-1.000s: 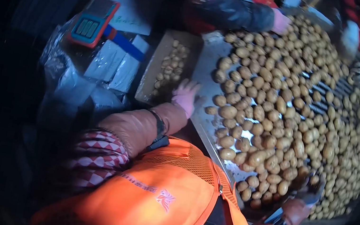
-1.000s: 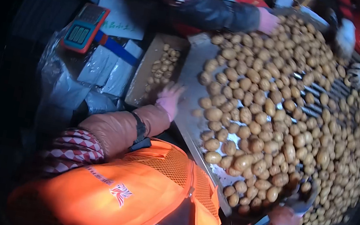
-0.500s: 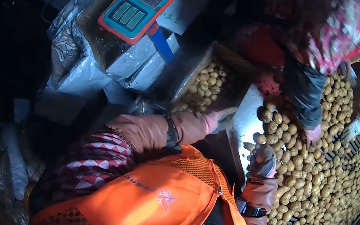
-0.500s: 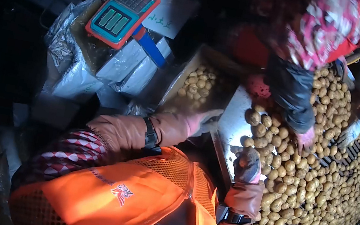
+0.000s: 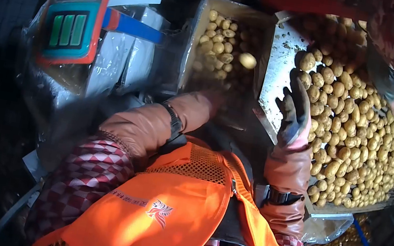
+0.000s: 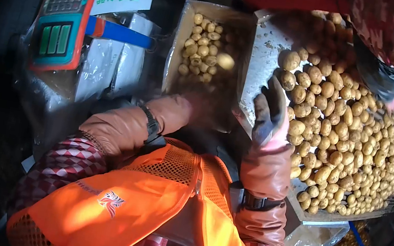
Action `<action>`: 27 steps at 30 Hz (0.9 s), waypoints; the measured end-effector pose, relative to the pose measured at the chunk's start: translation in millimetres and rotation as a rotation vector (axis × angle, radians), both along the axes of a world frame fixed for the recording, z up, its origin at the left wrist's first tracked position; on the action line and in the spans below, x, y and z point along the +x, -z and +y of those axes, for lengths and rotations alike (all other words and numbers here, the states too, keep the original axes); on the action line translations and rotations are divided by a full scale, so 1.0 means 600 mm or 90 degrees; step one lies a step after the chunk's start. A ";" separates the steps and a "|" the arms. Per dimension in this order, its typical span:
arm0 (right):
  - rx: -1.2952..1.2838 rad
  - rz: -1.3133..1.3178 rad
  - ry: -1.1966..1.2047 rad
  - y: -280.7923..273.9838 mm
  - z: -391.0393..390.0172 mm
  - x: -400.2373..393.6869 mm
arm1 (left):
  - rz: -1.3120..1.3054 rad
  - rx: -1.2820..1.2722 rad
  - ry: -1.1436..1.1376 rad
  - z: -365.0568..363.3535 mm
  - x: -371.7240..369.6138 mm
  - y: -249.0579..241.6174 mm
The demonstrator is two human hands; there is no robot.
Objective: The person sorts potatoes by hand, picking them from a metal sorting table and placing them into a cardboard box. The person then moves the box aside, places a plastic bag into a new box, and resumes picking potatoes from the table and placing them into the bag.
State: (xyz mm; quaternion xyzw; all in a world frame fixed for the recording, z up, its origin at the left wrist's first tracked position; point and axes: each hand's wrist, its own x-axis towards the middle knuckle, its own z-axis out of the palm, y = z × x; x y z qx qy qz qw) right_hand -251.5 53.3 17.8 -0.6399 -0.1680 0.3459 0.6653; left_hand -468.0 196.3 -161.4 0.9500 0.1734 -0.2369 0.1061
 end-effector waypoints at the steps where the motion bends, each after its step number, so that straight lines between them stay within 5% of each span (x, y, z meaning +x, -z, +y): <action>1: -0.068 -0.063 0.041 0.038 -0.036 0.008 | -0.002 0.101 0.044 0.004 0.019 0.028; 3: -0.123 -0.108 0.123 0.069 -0.103 0.000 | 0.035 0.167 0.061 0.028 0.074 0.071; 6: -0.291 -0.554 0.125 0.101 -0.188 0.008 | 0.199 -0.067 -0.073 0.084 0.174 0.026; 8: -0.386 -0.723 0.106 0.127 -0.206 0.007 | 0.195 -0.073 -0.112 0.106 0.213 0.024; 10: -0.395 -0.732 0.078 0.126 -0.199 0.007 | 0.211 -0.054 -0.158 0.121 0.254 0.018; 13: -0.410 -0.718 0.077 0.125 -0.202 0.003 | -0.023 -0.056 -0.503 0.083 0.233 0.125; 16: -0.426 -0.719 0.082 0.127 -0.200 0.003 | 0.301 -0.022 -0.143 0.040 0.218 0.030; 19: -0.427 -0.731 0.095 0.126 -0.193 0.002 | 0.244 -0.316 -0.465 0.015 0.143 0.091; 25: -0.438 -0.744 0.090 0.129 -0.194 0.002 | 0.125 -0.260 -0.279 0.040 0.054 0.038; 27: -0.451 -0.747 0.095 0.133 -0.196 0.000 | -0.092 -0.416 -0.477 0.062 0.043 0.101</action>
